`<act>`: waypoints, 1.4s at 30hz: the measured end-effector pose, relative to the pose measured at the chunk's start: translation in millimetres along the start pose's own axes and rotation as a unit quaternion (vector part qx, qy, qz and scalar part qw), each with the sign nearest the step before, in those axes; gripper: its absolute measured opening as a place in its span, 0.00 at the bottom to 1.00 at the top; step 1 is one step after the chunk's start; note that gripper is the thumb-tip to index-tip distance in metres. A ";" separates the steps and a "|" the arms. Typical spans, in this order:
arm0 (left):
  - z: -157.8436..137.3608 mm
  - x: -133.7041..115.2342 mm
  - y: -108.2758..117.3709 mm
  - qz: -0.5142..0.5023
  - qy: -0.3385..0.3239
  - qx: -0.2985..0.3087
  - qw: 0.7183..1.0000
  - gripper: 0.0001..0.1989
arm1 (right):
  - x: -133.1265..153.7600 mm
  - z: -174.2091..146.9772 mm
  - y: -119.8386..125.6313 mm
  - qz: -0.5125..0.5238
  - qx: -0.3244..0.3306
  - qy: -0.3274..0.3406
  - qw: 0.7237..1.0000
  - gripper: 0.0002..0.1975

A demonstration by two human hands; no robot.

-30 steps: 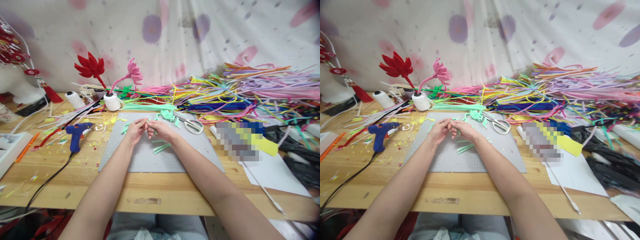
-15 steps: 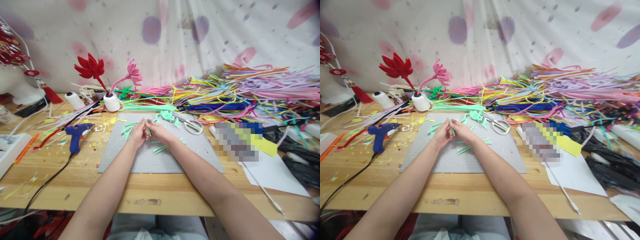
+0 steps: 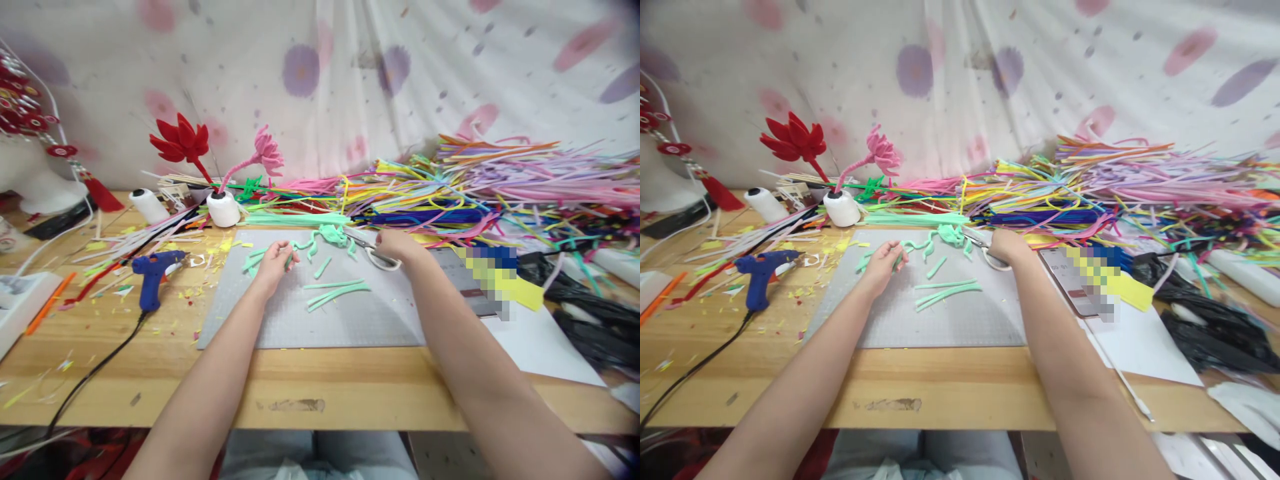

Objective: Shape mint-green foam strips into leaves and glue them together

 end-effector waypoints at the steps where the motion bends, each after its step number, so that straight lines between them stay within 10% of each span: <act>1: -0.6 0.1 -0.9 -0.004 0.007 0.004 1.000 0.10 | -5.9 0.4 -4.5 -0.021 0.023 0.003 1.000 0.12; 14: -1.5 -5.6 8.1 -0.160 0.091 0.096 0.978 0.10 | -32.4 -31.0 39.0 -0.005 0.096 0.040 0.995 0.08; 18: -0.7 -5.3 6.6 -0.218 0.123 0.122 0.960 0.06 | -27.9 -45.5 50.4 0.078 -0.060 0.037 0.994 0.13; 22: -3.5 -4.9 4.0 -0.263 0.151 0.156 0.940 0.04 | 12.3 -41.4 31.0 0.196 -0.206 0.128 0.950 0.21; 27: -5.9 -4.8 7.3 -0.265 0.151 0.173 0.936 0.02 | 63.2 -27.4 -9.9 0.279 -0.154 0.261 0.911 0.18; 42: -5.4 -5.5 7.4 -0.264 0.175 0.201 0.927 0.03 | 73.6 -24.7 -26.0 0.293 -0.102 0.301 0.902 0.21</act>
Point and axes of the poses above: each hand's wrist, its own z-axis towards the middle knuckle, its own y-axis out of the back of the hand, x = y × z, the point moved 2 cm from there along z, towards the middle knuckle, and after that the axes turned 6 degrees about y, right-handed, at the moved point
